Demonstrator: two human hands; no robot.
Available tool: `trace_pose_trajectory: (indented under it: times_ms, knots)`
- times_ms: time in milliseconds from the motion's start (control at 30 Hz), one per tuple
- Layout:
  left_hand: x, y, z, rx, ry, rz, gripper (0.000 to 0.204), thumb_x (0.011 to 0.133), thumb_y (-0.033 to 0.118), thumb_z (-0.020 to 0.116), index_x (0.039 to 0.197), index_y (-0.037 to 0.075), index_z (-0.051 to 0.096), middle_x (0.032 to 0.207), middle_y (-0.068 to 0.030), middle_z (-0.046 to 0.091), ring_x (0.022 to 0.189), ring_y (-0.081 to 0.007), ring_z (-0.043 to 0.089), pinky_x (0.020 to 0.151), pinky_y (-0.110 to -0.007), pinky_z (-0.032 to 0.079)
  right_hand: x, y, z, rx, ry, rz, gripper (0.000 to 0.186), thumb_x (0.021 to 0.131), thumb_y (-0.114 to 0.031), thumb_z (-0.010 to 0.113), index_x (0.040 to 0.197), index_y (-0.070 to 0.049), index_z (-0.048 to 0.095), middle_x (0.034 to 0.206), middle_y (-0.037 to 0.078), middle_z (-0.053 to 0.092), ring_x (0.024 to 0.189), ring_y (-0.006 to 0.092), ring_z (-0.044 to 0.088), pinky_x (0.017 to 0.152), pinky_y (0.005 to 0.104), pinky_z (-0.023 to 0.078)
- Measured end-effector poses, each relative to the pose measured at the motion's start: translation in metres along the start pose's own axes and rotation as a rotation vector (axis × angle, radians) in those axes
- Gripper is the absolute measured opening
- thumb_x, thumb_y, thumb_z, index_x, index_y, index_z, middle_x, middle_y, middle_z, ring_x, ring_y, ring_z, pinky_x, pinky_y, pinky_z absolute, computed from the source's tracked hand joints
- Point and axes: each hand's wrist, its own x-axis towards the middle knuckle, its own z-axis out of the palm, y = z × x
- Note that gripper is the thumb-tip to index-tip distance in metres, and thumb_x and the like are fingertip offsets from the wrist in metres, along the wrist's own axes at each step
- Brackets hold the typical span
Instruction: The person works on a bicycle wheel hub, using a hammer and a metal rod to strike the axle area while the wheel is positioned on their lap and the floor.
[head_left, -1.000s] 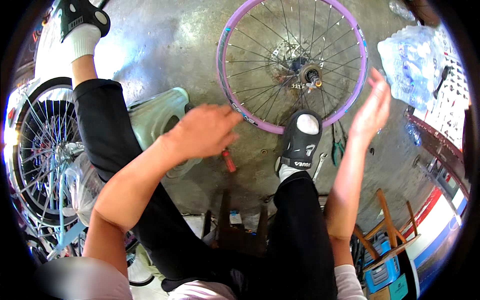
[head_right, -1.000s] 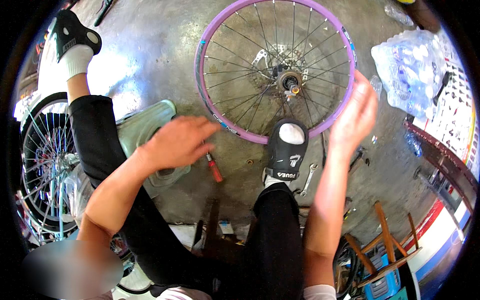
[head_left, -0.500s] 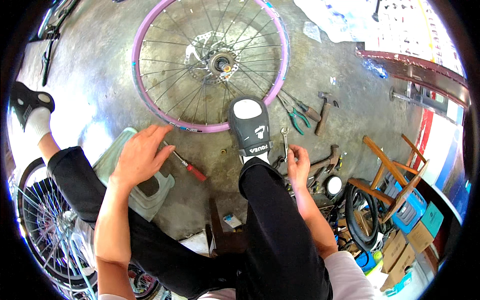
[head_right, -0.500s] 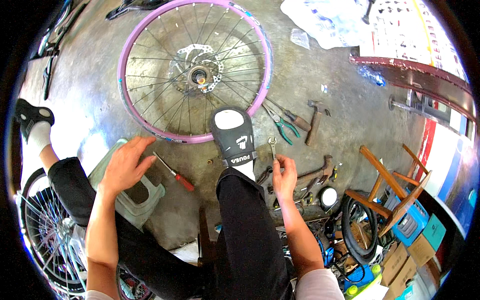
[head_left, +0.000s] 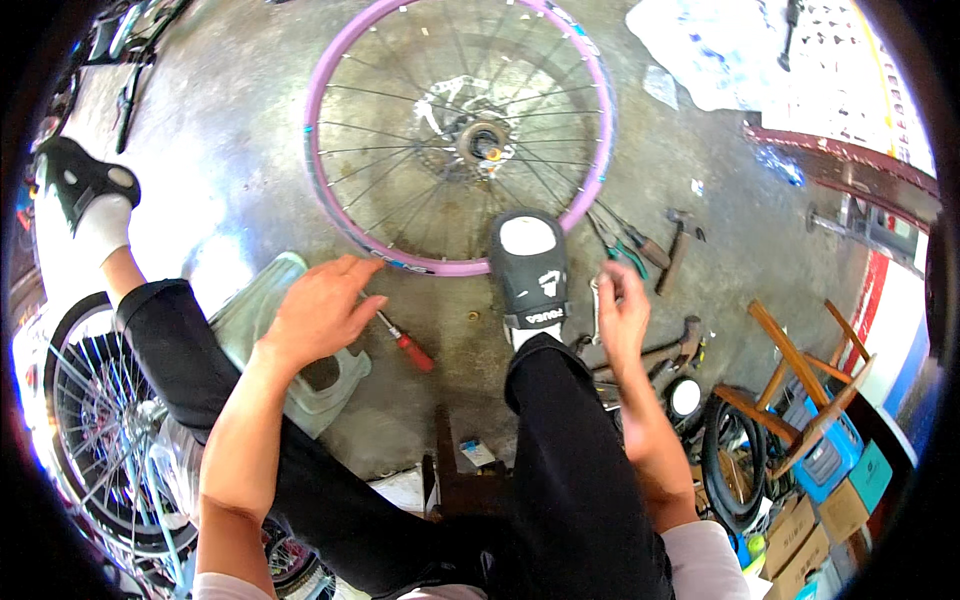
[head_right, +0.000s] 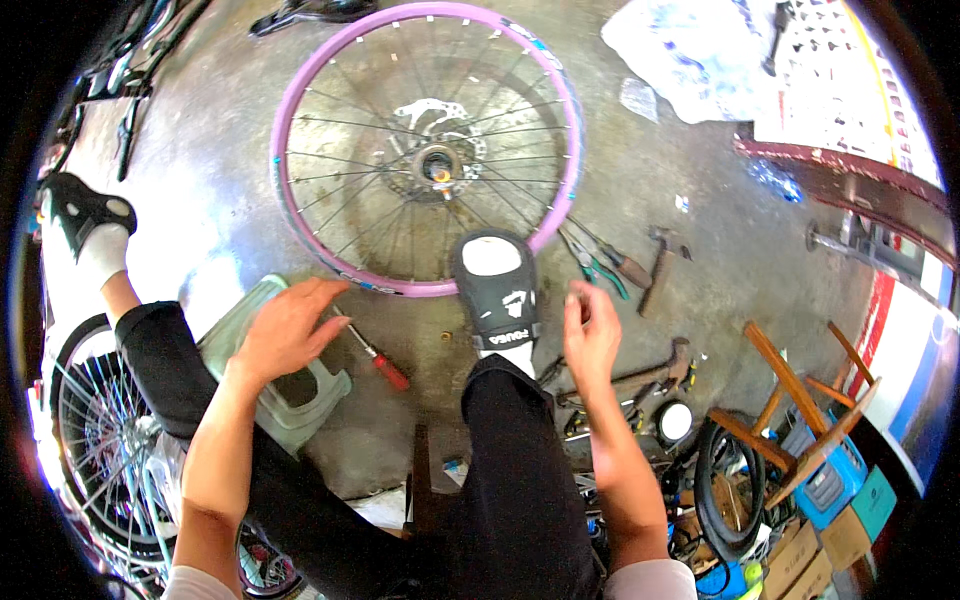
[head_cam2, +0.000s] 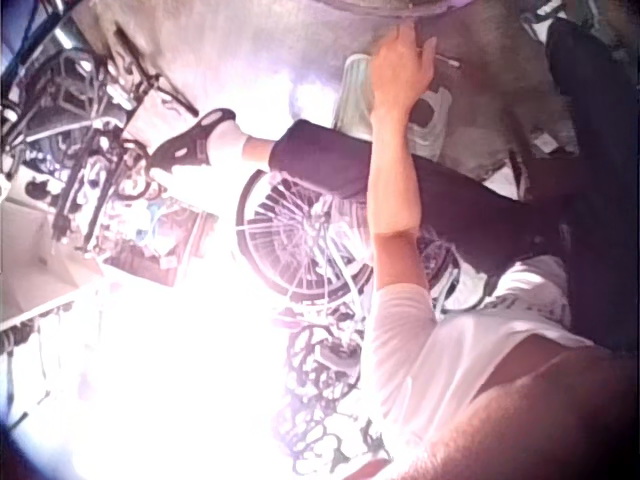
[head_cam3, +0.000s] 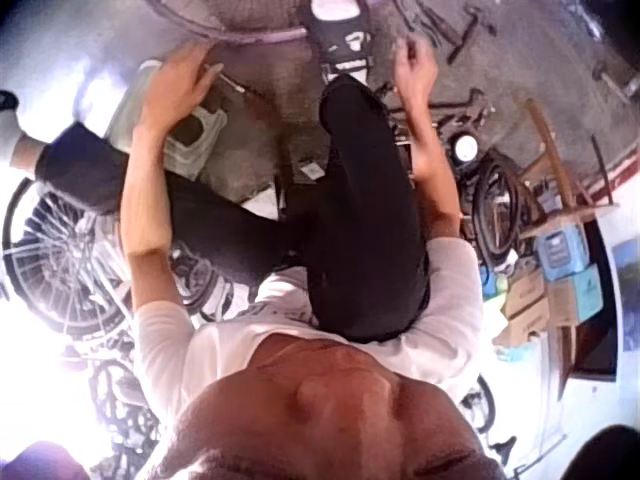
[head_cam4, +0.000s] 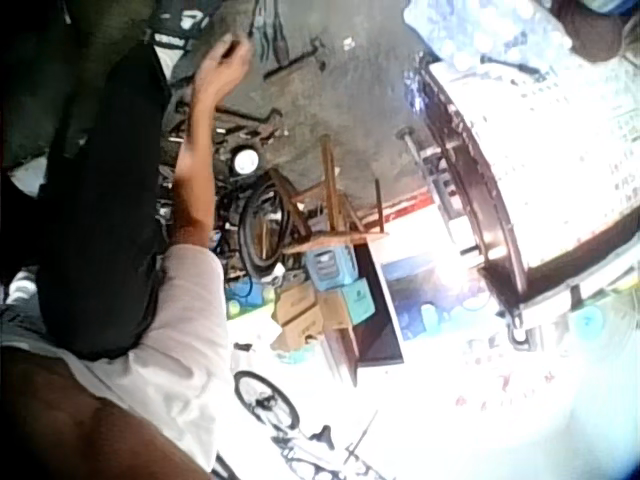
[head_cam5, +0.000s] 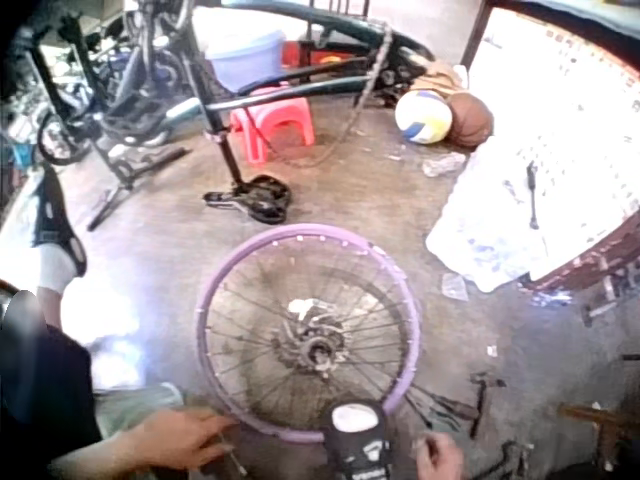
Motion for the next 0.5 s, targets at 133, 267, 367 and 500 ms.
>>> trace_pose_trajectory:
  times_ms: [133, 267, 367, 500]
  knots:
    - [-0.001, 0.003, 0.002, 0.023, -0.004, 0.014, 0.042, 0.096, 0.027, 0.069, 0.131, 0.004, 0.061, 0.115, -0.0197, 0.067, 0.105, -0.0416, 0.066, 0.089, -0.048, 0.054, 0.064, -0.078, 0.014, 0.081, -0.02, -0.191, 0.018, 0.1, -0.017, 0.066, 0.114, -0.009, 0.072, 0.092, 0.007, 0.071, 0.071, 0.0164, 0.06, 0.067, 0.0303, 0.049]
    - [0.001, 0.002, 0.0, 0.019, -0.018, 0.007, 0.043, 0.097, 0.026, 0.068, 0.132, 0.003, 0.06, 0.113, -0.0205, 0.067, 0.103, -0.042, 0.066, 0.089, -0.048, 0.054, 0.108, -0.119, 0.036, 0.066, -0.057, -0.259, 0.018, 0.1, -0.017, 0.064, 0.113, -0.009, 0.073, 0.097, 0.009, 0.073, 0.076, 0.0223, 0.066, 0.072, 0.0348, 0.052]
    - [0.0, -0.002, 0.003, 0.021, -0.005, 0.01, 0.044, 0.097, 0.027, 0.067, 0.133, 0.003, 0.059, 0.114, -0.0206, 0.067, 0.103, -0.0419, 0.066, 0.09, -0.048, 0.053, 0.127, -0.137, 0.047, 0.033, -0.071, -0.259, 0.021, 0.098, -0.015, 0.06, 0.112, -0.009, 0.074, 0.102, 0.012, 0.074, 0.084, 0.0287, 0.07, 0.079, 0.0392, 0.054]
    - [-0.002, -0.001, 0.003, 0.028, -0.01, 0.012, 0.044, 0.097, 0.027, 0.067, 0.133, 0.003, 0.059, 0.115, -0.0208, 0.067, 0.104, -0.0415, 0.066, 0.091, -0.048, 0.053, 0.136, -0.148, 0.058, 0.03, -0.102, -0.25, 0.028, 0.094, -0.012, 0.054, 0.111, -0.012, 0.076, 0.109, 0.014, 0.074, 0.096, 0.0346, 0.071, 0.086, 0.0418, 0.054]
